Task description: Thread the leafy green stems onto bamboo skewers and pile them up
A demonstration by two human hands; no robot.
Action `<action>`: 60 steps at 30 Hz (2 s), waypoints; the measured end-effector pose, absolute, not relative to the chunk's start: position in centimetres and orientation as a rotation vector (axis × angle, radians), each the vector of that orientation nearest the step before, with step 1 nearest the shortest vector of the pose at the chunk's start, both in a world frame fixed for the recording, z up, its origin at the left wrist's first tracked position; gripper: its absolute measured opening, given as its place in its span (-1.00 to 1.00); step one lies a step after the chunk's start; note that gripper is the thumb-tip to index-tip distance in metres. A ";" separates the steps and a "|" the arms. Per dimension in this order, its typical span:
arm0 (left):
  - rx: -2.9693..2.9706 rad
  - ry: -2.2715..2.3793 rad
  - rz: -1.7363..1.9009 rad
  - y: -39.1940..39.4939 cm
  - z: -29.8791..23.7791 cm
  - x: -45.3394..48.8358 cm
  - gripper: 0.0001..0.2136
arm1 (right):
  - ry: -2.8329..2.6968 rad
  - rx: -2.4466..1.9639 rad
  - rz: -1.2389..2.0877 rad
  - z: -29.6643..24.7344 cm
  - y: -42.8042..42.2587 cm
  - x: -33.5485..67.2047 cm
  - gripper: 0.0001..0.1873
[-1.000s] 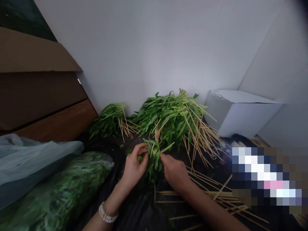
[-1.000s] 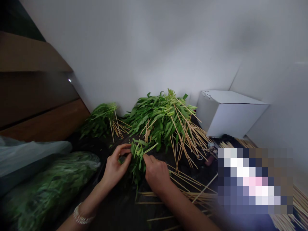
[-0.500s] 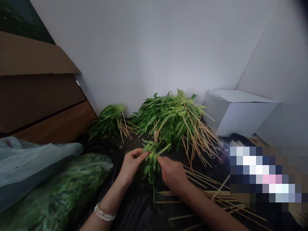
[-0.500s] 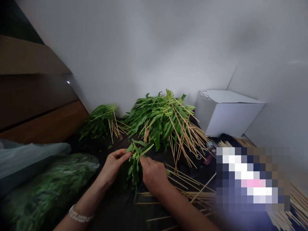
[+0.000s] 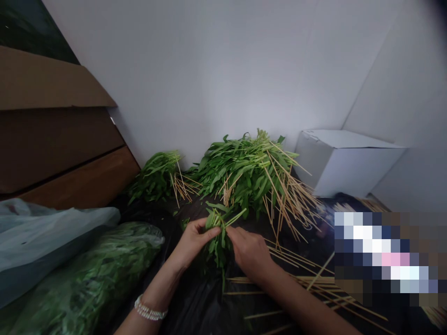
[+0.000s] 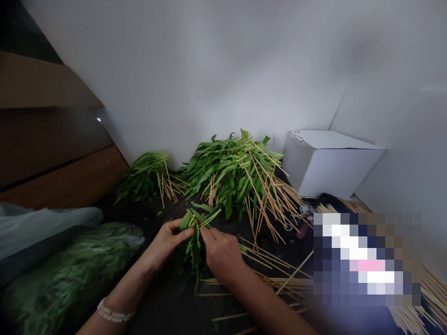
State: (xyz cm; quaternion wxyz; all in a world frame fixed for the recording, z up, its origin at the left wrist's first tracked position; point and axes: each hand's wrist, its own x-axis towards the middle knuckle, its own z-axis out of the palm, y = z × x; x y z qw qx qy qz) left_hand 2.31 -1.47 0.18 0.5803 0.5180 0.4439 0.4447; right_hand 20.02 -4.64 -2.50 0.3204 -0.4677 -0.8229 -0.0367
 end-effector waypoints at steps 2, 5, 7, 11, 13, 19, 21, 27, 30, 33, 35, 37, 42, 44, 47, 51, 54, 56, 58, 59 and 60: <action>1.190 1.056 1.040 -1.4 0.3 2.0 -0.71 | -2.148 -1.222 -0.119 -2.3 -4.4 20.2 -0.72; 1.062 1.076 1.225 -0.8 0.6 1.1 -0.69 | -2.114 -1.258 -0.154 -2.0 -4.0 20.8 -0.73; 0.984 1.056 1.359 -0.3 0.8 0.5 -0.64 | -2.091 -1.288 -0.154 -1.9 -3.6 21.3 -0.73; 1.024 1.068 1.369 0.1 0.9 -0.1 -0.54 | -2.031 -1.301 -0.109 -1.9 -3.1 22.0 -0.72; 1.087 1.107 1.326 0.0 0.9 0.0 -0.47 | -1.992 -1.285 -0.064 -2.1 -3.1 22.1 -0.72; 1.155 1.165 1.261 -0.3 0.7 0.5 -0.39 | -1.860 -1.254 0.091 -2.2 -2.9 22.1 -0.74; 1.189 1.191 1.238 -0.3 0.6 0.4 -0.40 | -1.827 -1.253 0.127 -2.2 -2.8 22.1 -0.73; 1.293 1.233 1.147 0.2 -0.3 0.3 -0.41 | -1.677 -1.208 0.242 -2.0 -2.5 22.2 -0.72; 1.382 1.244 1.037 0.5 -0.8 0.0 -0.47 | -1.618 -1.187 0.284 -2.0 -2.4 22.2 -0.69; 1.475 1.239 0.896 0.6 -0.4 -0.7 -0.57 | -1.612 -1.167 0.287 -2.3 -2.4 22.1 -0.67; 1.567 1.191 0.782 0.4 0.6 -1.0 -0.67 | -1.623 -1.150 0.283 -2.5 -2.4 22.0 -0.67; 1.652 1.121 0.696 0.1 1.8 -0.8 -0.75 | -1.636 -1.130 0.297 -2.7 -2.6 21.7 -0.67; 1.495 1.090 0.842 -0.6 3.0 3.1 -0.66 | -1.670 -1.088 0.383 -2.5 -3.4 20.7 -0.70; 1.399 1.075 0.965 -0.7 2.5 5.1 -0.66 | -1.673 -1.074 0.423 -2.3 -3.7 20.4 -0.71; 1.285 1.041 1.108 -1.0 1.5 7.1 -0.68 | -1.655 -1.073 0.487 -2.1 -3.9 20.2 -0.73; 1.206 1.028 1.171 -1.6 0.8 7.7 -0.68 | -1.641 -1.107 0.522 -2.2 -3.8 20.3 -0.75; 1.189 1.056 1.175 -1.8 0.8 7.5 -0.68 | -1.652 -1.120 0.550 -2.3 -3.8 20.2 -0.74; 1.176 1.069 1.208 -1.4 1.0 7.2 -0.69 | -1.669 -1.119 0.553 -2.4 -3.8 20.1 -0.73; 1.164 1.070 1.261 -0.5 1.4 6.7 -0.68 | -1.684 -1.120 0.508 -2.7 -3.8 20.0 -0.71; 1.157 1.069 1.291 0.1 1.6 6.3 -0.67 | -1.692 -1.122 0.479 -2.8 -3.7 20.0 -0.70; 1.154 1.068 1.323 0.8 1.9 5.8 -0.66 | -1.701 -1.126 0.453 -3.0 -3.7 20.0 -0.69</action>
